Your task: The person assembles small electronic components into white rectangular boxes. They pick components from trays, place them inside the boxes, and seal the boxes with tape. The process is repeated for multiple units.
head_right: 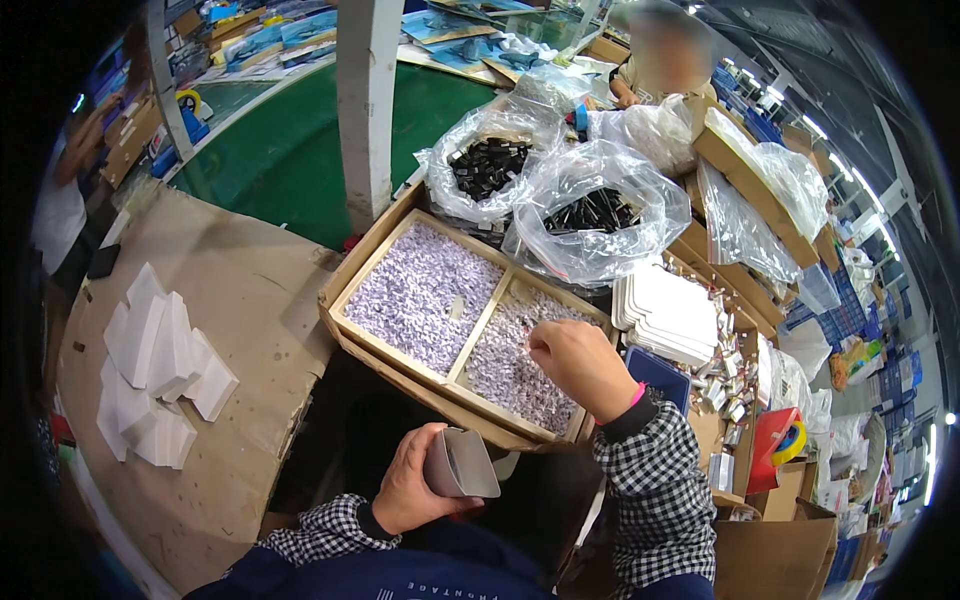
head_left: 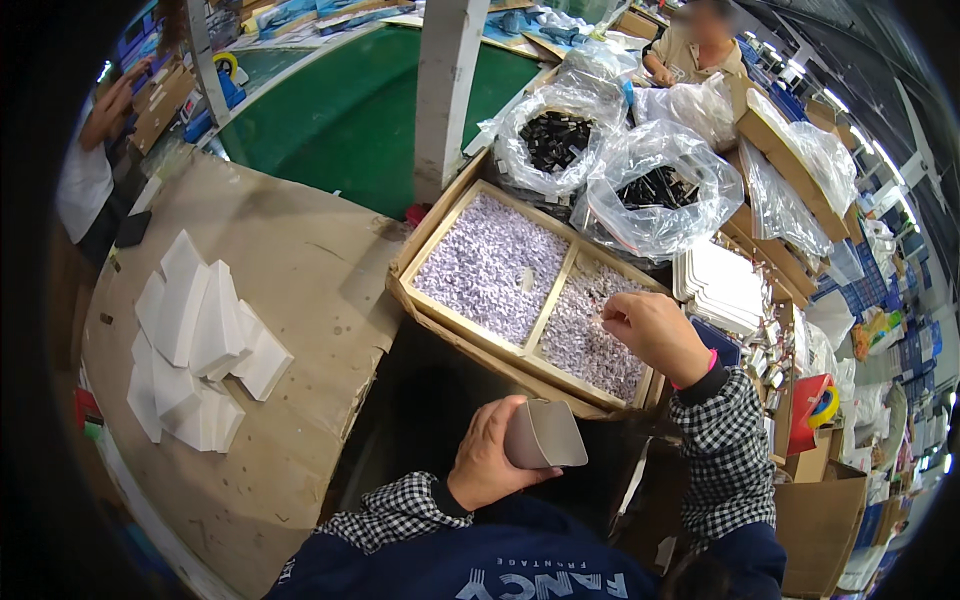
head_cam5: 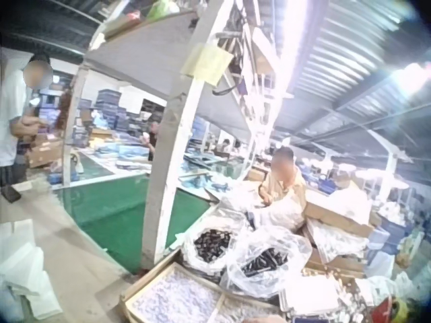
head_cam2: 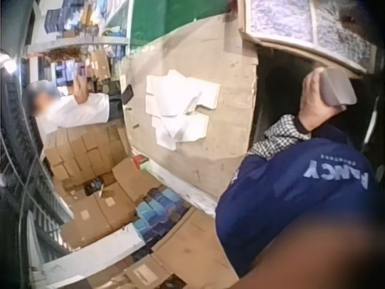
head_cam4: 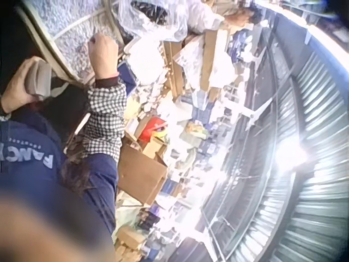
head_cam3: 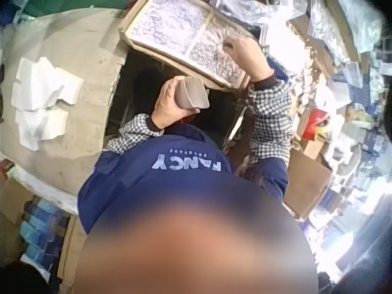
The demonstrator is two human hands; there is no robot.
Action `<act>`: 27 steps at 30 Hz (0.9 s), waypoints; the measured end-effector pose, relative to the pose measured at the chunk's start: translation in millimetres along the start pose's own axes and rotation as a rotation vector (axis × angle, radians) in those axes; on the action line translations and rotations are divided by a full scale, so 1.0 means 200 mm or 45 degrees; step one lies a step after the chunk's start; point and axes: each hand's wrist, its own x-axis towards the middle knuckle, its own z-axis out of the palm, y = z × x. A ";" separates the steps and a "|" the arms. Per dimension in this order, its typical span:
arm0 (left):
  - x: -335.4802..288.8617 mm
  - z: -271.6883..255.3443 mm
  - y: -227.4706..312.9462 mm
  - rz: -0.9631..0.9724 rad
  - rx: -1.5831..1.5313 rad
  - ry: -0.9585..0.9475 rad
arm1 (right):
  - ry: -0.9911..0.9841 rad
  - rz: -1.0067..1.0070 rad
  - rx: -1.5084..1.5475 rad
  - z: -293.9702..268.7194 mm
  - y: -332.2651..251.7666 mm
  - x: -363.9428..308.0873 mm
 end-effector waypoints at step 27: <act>-0.01 -0.07 -0.02 -0.039 0.062 0.141 | 0.340 -0.289 0.280 0.02 -0.22 0.38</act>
